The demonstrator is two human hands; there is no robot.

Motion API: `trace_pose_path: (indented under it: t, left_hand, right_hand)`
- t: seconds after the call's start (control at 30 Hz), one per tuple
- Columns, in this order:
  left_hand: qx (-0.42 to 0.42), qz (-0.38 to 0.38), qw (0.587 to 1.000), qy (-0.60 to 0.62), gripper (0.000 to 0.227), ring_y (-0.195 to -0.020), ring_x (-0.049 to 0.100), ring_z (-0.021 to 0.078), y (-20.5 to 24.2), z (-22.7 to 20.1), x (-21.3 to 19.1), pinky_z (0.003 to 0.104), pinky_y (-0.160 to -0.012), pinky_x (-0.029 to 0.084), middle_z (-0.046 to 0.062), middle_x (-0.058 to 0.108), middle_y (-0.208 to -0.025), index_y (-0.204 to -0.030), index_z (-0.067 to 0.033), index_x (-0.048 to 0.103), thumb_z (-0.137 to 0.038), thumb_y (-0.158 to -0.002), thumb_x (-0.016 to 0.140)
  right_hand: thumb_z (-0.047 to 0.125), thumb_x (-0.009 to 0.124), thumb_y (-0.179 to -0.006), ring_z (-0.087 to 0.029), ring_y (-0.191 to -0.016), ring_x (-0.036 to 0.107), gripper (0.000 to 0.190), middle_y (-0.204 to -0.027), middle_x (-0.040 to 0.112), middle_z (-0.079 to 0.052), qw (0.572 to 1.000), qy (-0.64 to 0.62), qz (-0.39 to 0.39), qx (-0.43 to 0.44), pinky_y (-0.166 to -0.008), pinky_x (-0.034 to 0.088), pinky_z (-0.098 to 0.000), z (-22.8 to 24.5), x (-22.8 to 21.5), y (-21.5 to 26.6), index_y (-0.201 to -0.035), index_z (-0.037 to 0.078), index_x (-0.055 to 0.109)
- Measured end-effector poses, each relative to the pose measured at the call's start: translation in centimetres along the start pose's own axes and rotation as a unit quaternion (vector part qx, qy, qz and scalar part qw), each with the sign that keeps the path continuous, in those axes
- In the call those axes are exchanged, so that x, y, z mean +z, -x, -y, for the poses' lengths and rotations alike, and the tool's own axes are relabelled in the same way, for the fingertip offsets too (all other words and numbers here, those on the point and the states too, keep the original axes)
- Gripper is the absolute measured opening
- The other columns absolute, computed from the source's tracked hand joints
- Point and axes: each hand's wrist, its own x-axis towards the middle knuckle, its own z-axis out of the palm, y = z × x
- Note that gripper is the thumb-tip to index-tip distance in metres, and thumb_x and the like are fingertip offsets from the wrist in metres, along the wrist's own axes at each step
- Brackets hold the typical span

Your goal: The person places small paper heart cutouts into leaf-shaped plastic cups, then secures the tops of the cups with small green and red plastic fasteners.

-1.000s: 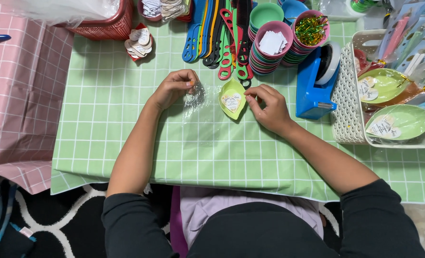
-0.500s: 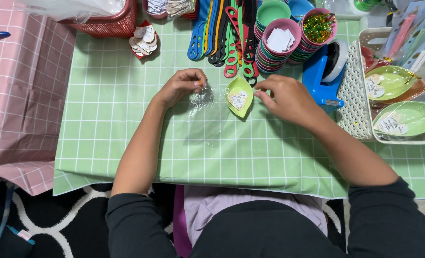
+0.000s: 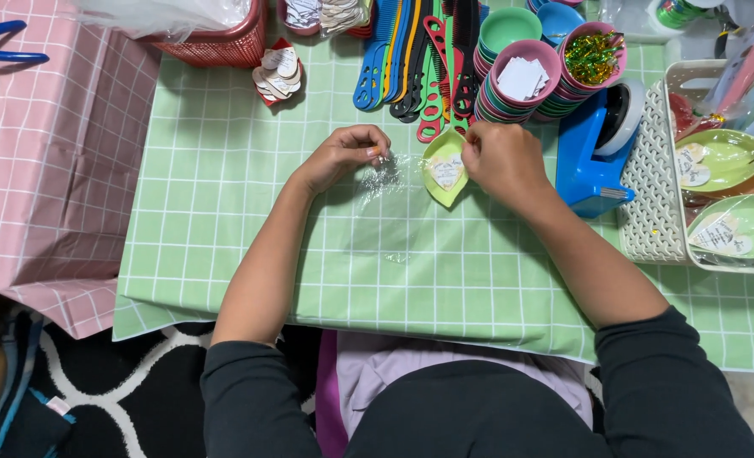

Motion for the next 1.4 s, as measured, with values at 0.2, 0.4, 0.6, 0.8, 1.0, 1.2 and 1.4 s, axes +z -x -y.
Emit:
trace_pose_path:
  t: [0.2, 0.4, 0.6, 0.8, 1.0, 1.2, 1.4]
  left_hand:
    - [-0.001, 0.005, 1.000, -0.010, 0.017, -0.088, 0.059, 0.0152, -0.1, 0.7, 0.4, 0.029, -0.085, 0.052, 0.013, 0.065, -0.099, -0.095, 0.0019, 0.068, -0.014, -0.090, 0.067]
    - [-0.044, 0.103, 0.994, -0.006, 0.007, -0.097, 0.059, 0.0149, -0.1, -1.0, 2.8, 0.028, -0.088, 0.049, 0.004, 0.061, -0.104, -0.099, -0.0091, 0.065, -0.015, -0.096, 0.063]
    - [-0.018, 0.097, 0.995, -0.033, 0.009, -0.104, 0.061, 0.0185, -0.4, 0.0, 4.7, 0.032, -0.096, 0.056, 0.007, 0.059, -0.113, -0.103, -0.0083, 0.067, -0.014, -0.098, 0.063]
    - [0.055, 0.009, 0.996, -0.068, 0.010, -0.095, 0.060, 0.0151, -0.6, 1.2, 4.5, 0.034, -0.092, 0.052, 0.008, 0.063, -0.103, -0.100, -0.0015, 0.068, -0.006, -0.092, 0.072]
    - [0.059, -0.050, 0.995, -0.060, 0.016, -0.091, 0.064, 0.0141, -1.1, 3.1, 3.7, 0.031, -0.084, 0.056, 0.009, 0.063, -0.105, -0.099, -0.0010, 0.063, -0.004, -0.090, 0.076]
    - [0.048, -0.079, 0.995, -0.043, 0.017, -0.098, 0.064, 0.0140, -1.3, 3.5, 3.7, 0.028, -0.081, 0.057, 0.009, 0.061, -0.118, -0.099, -0.0042, 0.060, -0.006, -0.091, 0.074]
    - [0.005, -0.107, 0.994, 0.010, 0.017, -0.091, 0.065, 0.0106, -1.6, 3.5, 3.0, 0.018, -0.069, 0.056, 0.011, 0.057, -0.128, -0.102, -0.0043, 0.057, -0.009, -0.093, 0.072]
  right_hand:
    - [0.011, 0.076, -0.090, -0.023, -0.065, 0.067, 0.006, -0.067, 0.067, 0.000, 0.961, -0.132, -0.218, -0.111, -0.064, 0.055, -0.0321, 0.0, -2.6, 0.0, -0.094, 0.011, 0.071]
    - [-0.007, 0.073, -0.096, -0.016, -0.065, 0.057, 0.013, -0.074, 0.062, -0.008, 0.919, -0.205, -0.301, -0.149, -0.057, 0.045, -0.0292, 1.8, -4.3, 0.5, -0.093, -0.001, 0.061]
    - [-0.007, 0.072, -0.095, -0.009, -0.053, 0.045, 0.015, -0.070, 0.059, -0.005, 0.913, -0.244, -0.296, -0.139, -0.049, 0.036, -0.0242, 2.4, -2.9, 0.3, -0.096, 0.000, 0.060]
    - [-0.007, 0.069, -0.090, -0.015, -0.039, 0.049, 0.014, -0.065, 0.067, -0.008, 0.891, -0.295, -0.317, -0.134, -0.040, 0.039, -0.0231, 1.8, -1.9, 0.1, -0.096, 0.004, 0.064]
    - [-0.001, 0.073, -0.089, -0.016, -0.040, 0.052, 0.013, -0.065, 0.066, -0.006, 0.901, -0.281, -0.291, -0.154, -0.038, 0.041, -0.0248, 1.5, -0.5, 0.1, -0.098, 0.007, 0.069]
    - [0.005, 0.072, -0.093, -0.017, -0.043, 0.054, 0.008, -0.066, 0.064, -0.008, 0.902, -0.304, -0.270, -0.147, -0.040, 0.043, -0.0265, 1.0, 0.5, -0.1, -0.100, 0.007, 0.068]
    - [0.009, 0.072, -0.092, -0.018, -0.043, 0.056, 0.009, -0.066, 0.064, -0.008, 0.900, -0.310, -0.271, -0.144, -0.040, 0.044, -0.0264, 1.1, 2.2, 0.0, -0.101, 0.010, 0.070]
